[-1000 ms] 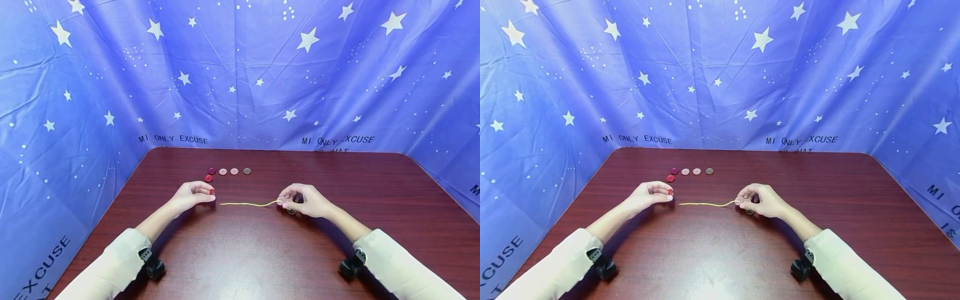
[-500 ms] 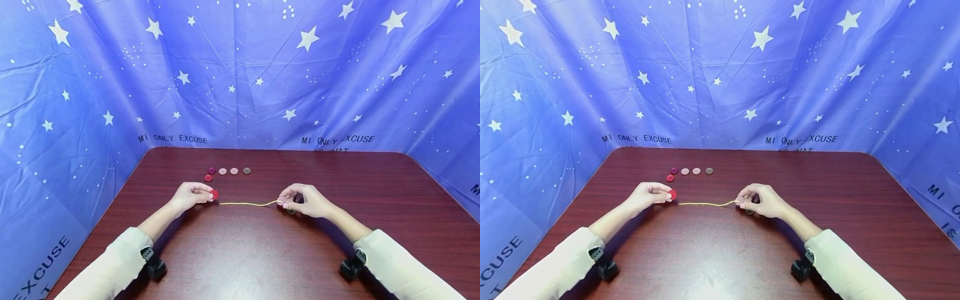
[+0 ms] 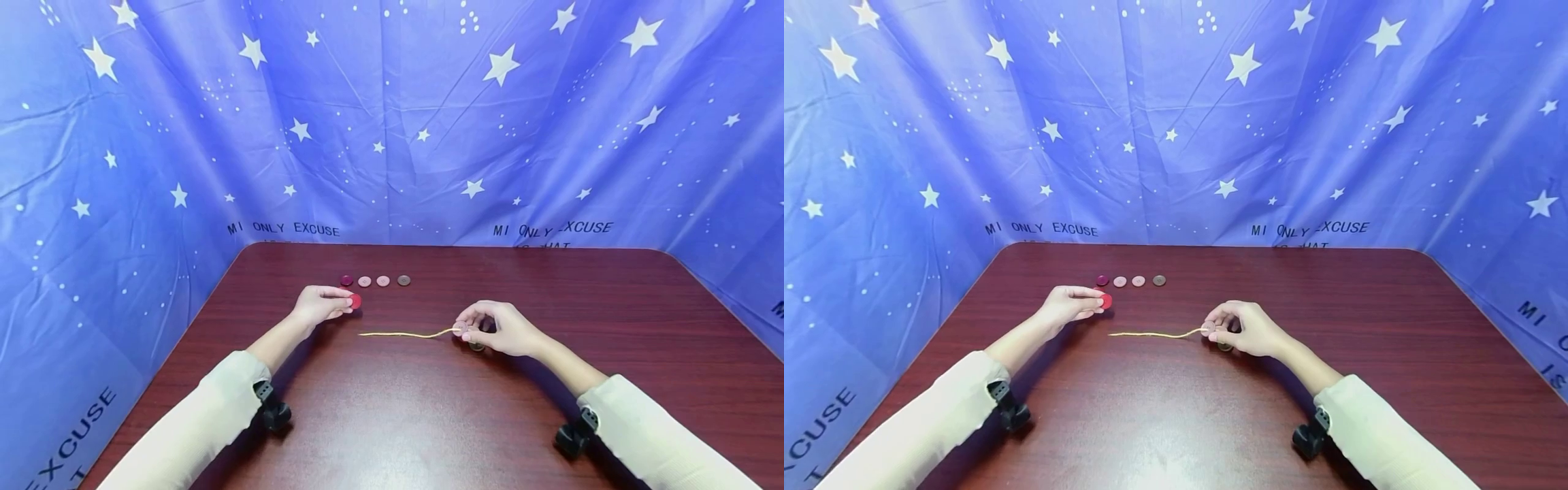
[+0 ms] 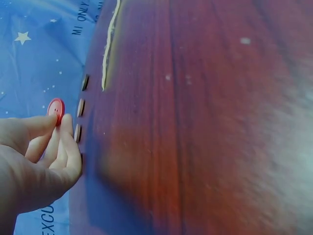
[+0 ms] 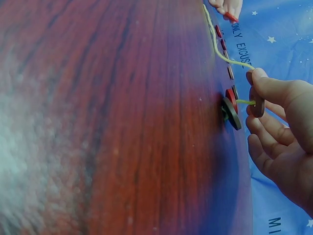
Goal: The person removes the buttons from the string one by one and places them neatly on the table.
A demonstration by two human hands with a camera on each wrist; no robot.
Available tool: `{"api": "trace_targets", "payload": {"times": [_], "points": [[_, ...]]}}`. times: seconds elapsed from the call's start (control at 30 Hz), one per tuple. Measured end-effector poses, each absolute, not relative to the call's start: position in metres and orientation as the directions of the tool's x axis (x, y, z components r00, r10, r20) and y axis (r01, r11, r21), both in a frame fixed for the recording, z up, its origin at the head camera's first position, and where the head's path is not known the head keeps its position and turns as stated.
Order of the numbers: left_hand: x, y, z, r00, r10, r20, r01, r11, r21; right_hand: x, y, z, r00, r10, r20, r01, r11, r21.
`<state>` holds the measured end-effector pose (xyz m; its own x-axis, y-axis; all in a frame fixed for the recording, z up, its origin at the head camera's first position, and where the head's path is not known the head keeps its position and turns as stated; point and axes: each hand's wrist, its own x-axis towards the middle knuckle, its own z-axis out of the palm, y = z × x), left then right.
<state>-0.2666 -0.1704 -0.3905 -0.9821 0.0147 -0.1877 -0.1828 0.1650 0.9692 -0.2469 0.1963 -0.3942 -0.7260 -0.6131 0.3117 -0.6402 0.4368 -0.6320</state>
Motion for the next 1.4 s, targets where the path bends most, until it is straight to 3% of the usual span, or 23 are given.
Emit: {"api": "trace_targets", "payload": {"times": [0.33, 0.73, 0.83, 1.1, 1.4], "points": [[-0.286, -0.152, -0.386, -0.978, -0.145, -0.147, -0.185, 0.293, 0.938, -0.247, 0.199, -0.396, -0.726, -0.613, 0.312, -0.641, 0.438, -0.631], [-0.296, -0.138, -0.38, -0.959, -0.258, -0.115, -0.243, 0.545, 0.803, -0.246, 0.2, -0.396, -0.724, -0.612, 0.317, -0.645, 0.44, -0.624], [-0.298, -0.137, -0.38, -0.953, -0.27, -0.137, -0.264, 0.52, 0.812, -0.246, 0.201, -0.396, -0.73, -0.608, 0.314, -0.64, 0.446, -0.625], [-0.301, -0.134, -0.385, -0.947, -0.254, -0.199, -0.272, 0.3, 0.914, -0.246, 0.2, -0.395, -0.731, -0.609, 0.309, -0.637, 0.445, -0.629], [-0.298, -0.134, -0.386, -0.95, -0.265, -0.166, -0.238, 0.27, 0.933, -0.244, 0.201, -0.397, -0.733, -0.6, 0.32, -0.639, 0.447, -0.626]]}}
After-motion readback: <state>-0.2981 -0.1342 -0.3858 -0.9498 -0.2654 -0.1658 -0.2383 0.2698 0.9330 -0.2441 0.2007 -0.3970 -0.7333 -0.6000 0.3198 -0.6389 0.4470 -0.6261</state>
